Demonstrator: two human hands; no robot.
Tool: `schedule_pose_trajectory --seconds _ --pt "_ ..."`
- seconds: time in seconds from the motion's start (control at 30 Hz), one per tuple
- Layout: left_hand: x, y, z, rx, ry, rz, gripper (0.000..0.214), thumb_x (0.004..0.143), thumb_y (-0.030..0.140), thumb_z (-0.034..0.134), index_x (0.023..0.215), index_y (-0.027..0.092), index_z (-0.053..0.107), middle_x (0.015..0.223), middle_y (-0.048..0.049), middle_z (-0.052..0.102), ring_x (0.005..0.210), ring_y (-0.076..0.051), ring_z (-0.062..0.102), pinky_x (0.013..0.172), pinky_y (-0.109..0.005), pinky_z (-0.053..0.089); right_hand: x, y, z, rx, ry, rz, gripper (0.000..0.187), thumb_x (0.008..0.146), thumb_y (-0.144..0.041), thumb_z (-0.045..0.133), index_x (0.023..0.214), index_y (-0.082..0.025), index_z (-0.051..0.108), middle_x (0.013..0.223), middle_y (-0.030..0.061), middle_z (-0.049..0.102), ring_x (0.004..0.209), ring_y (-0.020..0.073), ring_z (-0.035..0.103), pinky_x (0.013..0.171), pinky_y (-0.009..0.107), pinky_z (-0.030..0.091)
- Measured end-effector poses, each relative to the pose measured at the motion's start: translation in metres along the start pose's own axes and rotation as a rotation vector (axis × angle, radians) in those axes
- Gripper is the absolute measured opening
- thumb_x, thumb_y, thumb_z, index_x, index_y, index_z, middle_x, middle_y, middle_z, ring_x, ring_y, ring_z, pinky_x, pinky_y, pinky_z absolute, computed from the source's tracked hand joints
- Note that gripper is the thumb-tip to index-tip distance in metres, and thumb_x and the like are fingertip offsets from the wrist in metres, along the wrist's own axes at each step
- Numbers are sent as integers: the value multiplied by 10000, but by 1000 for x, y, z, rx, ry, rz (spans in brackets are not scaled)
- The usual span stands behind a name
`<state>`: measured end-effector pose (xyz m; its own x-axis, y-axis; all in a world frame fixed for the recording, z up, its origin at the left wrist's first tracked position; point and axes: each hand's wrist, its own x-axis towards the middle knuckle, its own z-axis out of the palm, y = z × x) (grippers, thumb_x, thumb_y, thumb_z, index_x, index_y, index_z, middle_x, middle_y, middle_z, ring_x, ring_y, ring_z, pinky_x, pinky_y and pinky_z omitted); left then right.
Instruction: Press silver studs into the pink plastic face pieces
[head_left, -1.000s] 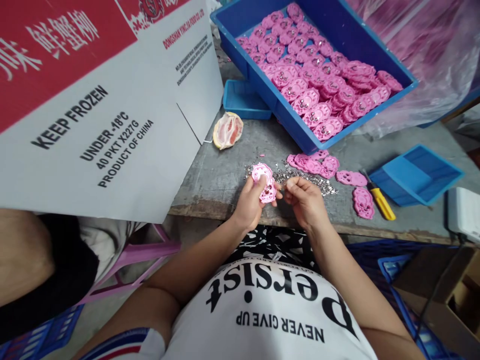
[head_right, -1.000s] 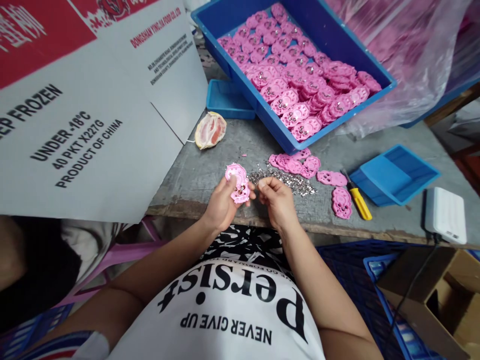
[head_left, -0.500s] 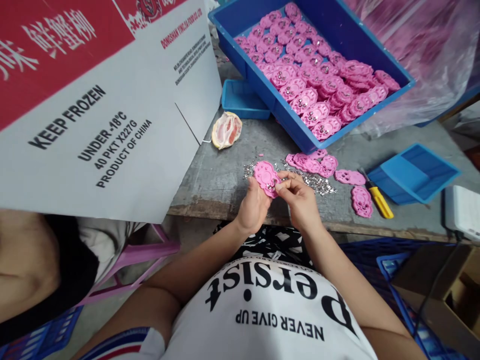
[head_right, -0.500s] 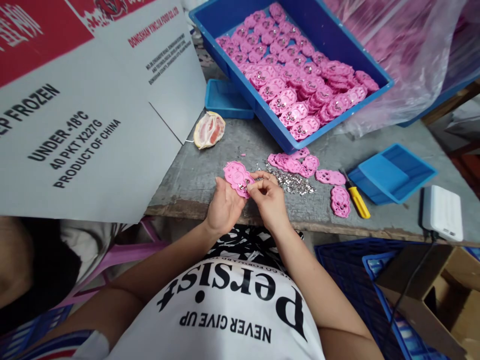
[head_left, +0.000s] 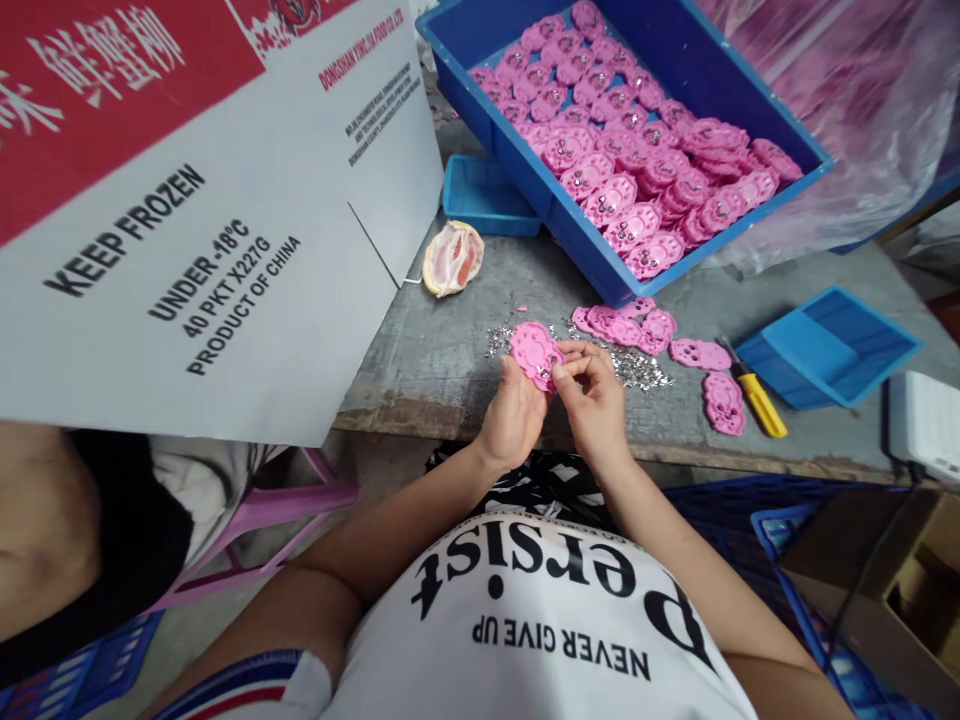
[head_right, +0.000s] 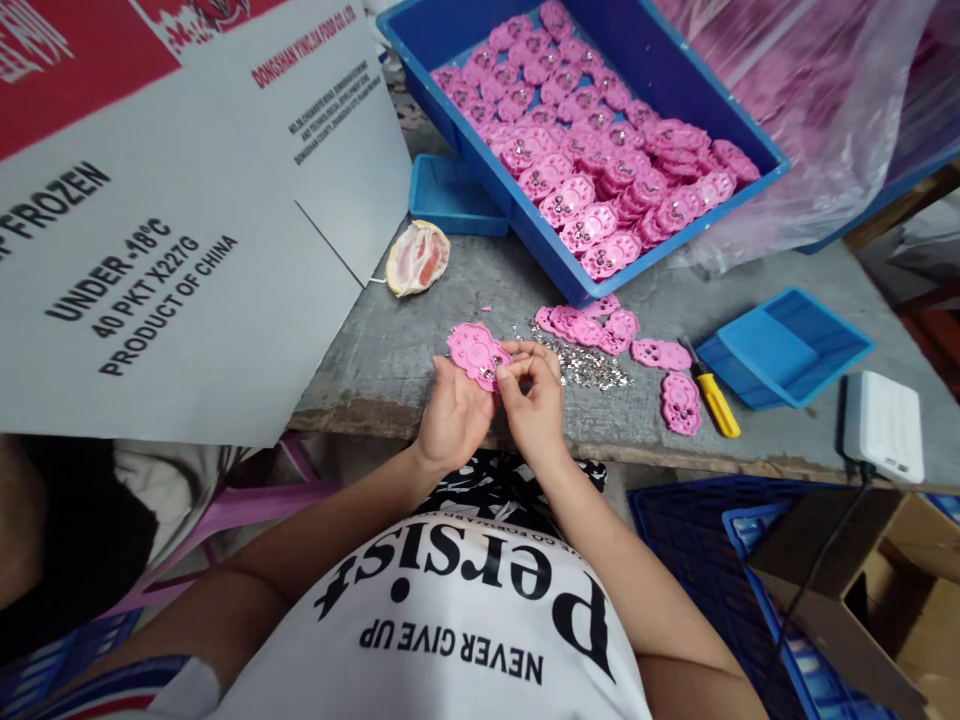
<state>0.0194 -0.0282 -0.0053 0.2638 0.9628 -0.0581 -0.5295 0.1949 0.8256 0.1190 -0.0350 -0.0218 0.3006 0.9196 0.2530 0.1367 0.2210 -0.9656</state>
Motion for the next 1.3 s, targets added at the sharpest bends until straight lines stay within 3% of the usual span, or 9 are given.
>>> schedule_pose_trajectory --seconds 0.13,0.2,0.3,0.5,0.6,0.83,1.0,1.2,1.3 --pt "2 3 -2 -35 2 -34 527 943 628 434 1277 233 534 1269 -113 646 1289 -268 577 992 -419 523 -3 7 -3 114 9 31 109 869 -316 692 854 -237 618 1202 81 640 1196 239 561 1054 430 426" --pt "3 4 -4 -22 8 -67 444 867 402 603 1274 250 514 1295 -86 651 1246 -247 608 993 -397 521 -5 12 -11 100 -1 42 117 885 -347 678 901 -236 644 1253 88 622 1243 250 542 1079 445 412" --pt "6 5 -8 -35 1 -89 519 730 166 656 1220 250 506 1265 -61 673 1118 -220 677 966 -378 526 -9 19 -32 19 9 43 132 885 -362 681 933 -241 663 1260 88 613 1247 259 548 1078 458 414" --pt "20 11 -14 -2 -4 -143 408 799 201 654 1168 212 480 1041 -57 726 795 -177 721 677 -289 524 -20 31 -86 -305 65 -2 123 880 -346 653 836 -231 664 1103 97 681 1072 264 621 964 457 464" --pt "42 23 -14 88 -56 -198 411 788 217 695 1151 198 505 1029 -72 728 754 -182 725 629 -285 533 -26 42 -108 -408 81 -29 133 893 -349 631 837 -233 667 1049 103 697 1018 269 640 895 451 500" --pt "136 76 11 270 -168 -186 383 715 144 792 1049 178 608 856 -66 709 731 -207 734 653 -343 628 -34 60 -120 -519 133 -174 79 922 -294 608 876 -267 666 923 68 715 898 256 677 798 436 549" --pt "226 112 54 422 -55 -72 401 646 26 757 956 178 552 703 15 609 573 -135 623 556 -312 593 -32 58 -111 -554 160 -270 61 910 -236 617 898 -273 664 868 44 717 826 242 696 715 390 563" --pt "319 112 119 769 52 137 450 647 -60 685 1025 159 573 656 51 506 548 -115 525 623 -296 524 -32 54 -109 -546 186 -304 98 905 -211 606 918 -287 665 859 43 724 795 247 713 669 382 589" --pt "356 99 137 835 88 157 408 645 -94 675 961 150 587 673 48 494 589 -132 541 687 -348 528 -32 57 -110 -541 186 -317 114 893 -201 607 923 -289 673 861 49 730 782 255 722 652 381 604"
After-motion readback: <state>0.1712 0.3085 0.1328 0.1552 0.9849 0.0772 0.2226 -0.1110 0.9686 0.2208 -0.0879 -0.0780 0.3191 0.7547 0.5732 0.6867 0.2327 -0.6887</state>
